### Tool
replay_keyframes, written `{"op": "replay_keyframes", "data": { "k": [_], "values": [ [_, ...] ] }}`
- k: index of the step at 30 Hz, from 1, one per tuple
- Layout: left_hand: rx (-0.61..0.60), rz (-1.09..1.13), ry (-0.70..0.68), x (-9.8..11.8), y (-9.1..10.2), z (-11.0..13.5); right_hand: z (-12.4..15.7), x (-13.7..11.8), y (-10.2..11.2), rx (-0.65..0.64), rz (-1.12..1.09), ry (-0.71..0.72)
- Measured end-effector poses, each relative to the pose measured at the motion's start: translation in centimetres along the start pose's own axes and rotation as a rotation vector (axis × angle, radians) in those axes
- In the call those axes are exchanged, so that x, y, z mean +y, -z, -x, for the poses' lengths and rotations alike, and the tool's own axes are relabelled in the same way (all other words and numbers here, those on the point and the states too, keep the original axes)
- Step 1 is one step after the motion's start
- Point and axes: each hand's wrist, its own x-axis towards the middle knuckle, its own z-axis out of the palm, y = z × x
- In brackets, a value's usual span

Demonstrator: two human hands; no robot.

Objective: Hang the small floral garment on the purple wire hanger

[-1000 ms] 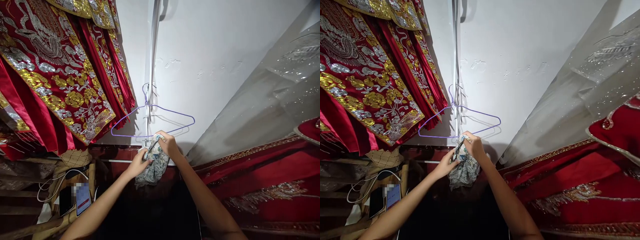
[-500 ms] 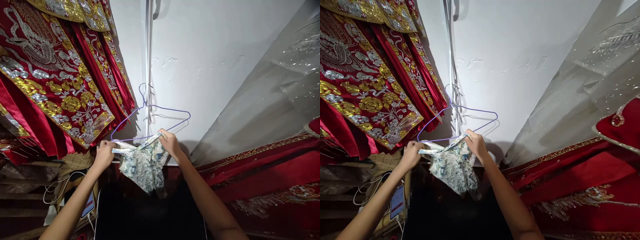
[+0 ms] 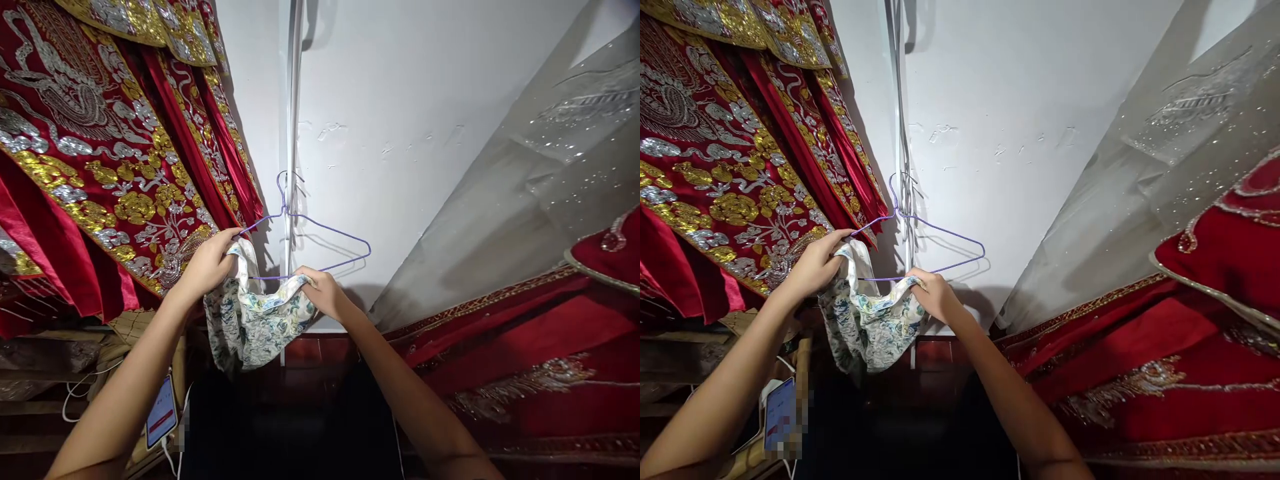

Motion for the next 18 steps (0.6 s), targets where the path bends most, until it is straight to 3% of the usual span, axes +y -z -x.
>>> {"op": "replay_keyframes", "data": {
  "k": [2, 6, 8, 10, 12, 14, 16, 18],
  "values": [
    [-0.069, 0.018, -0.035, -0.6, 0.7, -1.2, 0.4, 0.5, 0.8, 0.092, -0.007, -0.002],
    [-0.122, 0.014, -0.070, -1.9, 2.1, -1.9, 0.1, 3.3, 4.4, 0.554, 0.018, -0.122],
    [-0.143, 0.033, -0.103, -2.3, 2.5, -2.1, -0.6, 4.8, 7.1, 0.629, 0.017, -0.163],
    [-0.157, 0.067, -0.147, -2.7, 2.7, -2.4, -1.2, 5.7, 10.0, 0.506, -0.045, -0.164],
    [-0.116, 0.104, -0.168, -3.1, 2.6, -2.7, -1.5, 5.5, 12.8, 0.274, -0.138, -0.170],
    [-0.027, 0.171, -0.101, -3.6, 2.1, -2.9, -1.7, 4.3, 14.6, 0.027, -0.260, -0.225],
    [0.056, 0.283, 0.040, -3.7, 1.3, -3.2, -2.0, 2.4, 14.8, -0.091, -0.425, -0.276],
    [0.070, 0.388, 0.149, -3.1, 0.3, -3.4, -2.8, 0.5, 13.1, -0.043, -0.544, -0.248]
  ]
}}
